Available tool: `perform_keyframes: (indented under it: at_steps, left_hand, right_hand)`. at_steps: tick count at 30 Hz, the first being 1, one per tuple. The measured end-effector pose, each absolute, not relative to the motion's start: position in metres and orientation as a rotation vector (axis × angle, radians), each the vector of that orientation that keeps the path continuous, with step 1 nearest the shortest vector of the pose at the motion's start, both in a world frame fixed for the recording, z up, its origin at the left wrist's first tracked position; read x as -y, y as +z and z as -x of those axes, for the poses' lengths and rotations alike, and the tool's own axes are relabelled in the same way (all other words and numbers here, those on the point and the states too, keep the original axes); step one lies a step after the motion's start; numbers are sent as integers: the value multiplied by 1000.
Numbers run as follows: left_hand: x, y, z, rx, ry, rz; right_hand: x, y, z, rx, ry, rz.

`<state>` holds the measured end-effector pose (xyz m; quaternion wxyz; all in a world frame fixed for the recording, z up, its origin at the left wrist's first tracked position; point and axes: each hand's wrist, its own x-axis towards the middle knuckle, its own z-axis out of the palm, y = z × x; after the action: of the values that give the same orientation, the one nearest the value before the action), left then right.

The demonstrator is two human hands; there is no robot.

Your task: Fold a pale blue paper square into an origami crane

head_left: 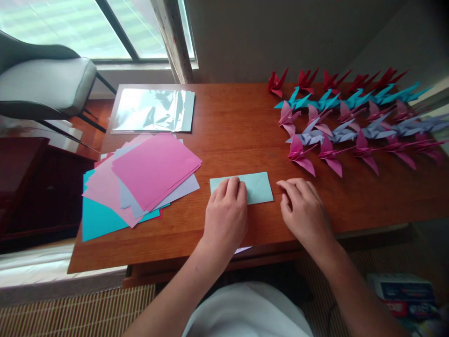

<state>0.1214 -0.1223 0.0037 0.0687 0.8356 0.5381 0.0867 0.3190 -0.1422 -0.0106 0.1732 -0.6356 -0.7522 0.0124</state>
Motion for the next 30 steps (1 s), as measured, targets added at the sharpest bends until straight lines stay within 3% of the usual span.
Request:
perform_keyframes:
  at_steps: [5, 18, 24, 30]
  left_hand:
    - [123, 7, -123, -1621, 236, -2499]
    - [127, 10, -94, -1599, 205, -2513]
    - [139, 14, -58, -1841, 229, -2579]
    - [166, 9, -88, -1434, 348, -2694]
  right_hand:
    - [132, -7, -282, 2167, 144, 1626]
    - [127, -18, -270, 2200, 242, 1660]
    - [127, -20, -268, 2191, 177, 1645]
    - [128, -16, -267, 2247, 68, 1670]
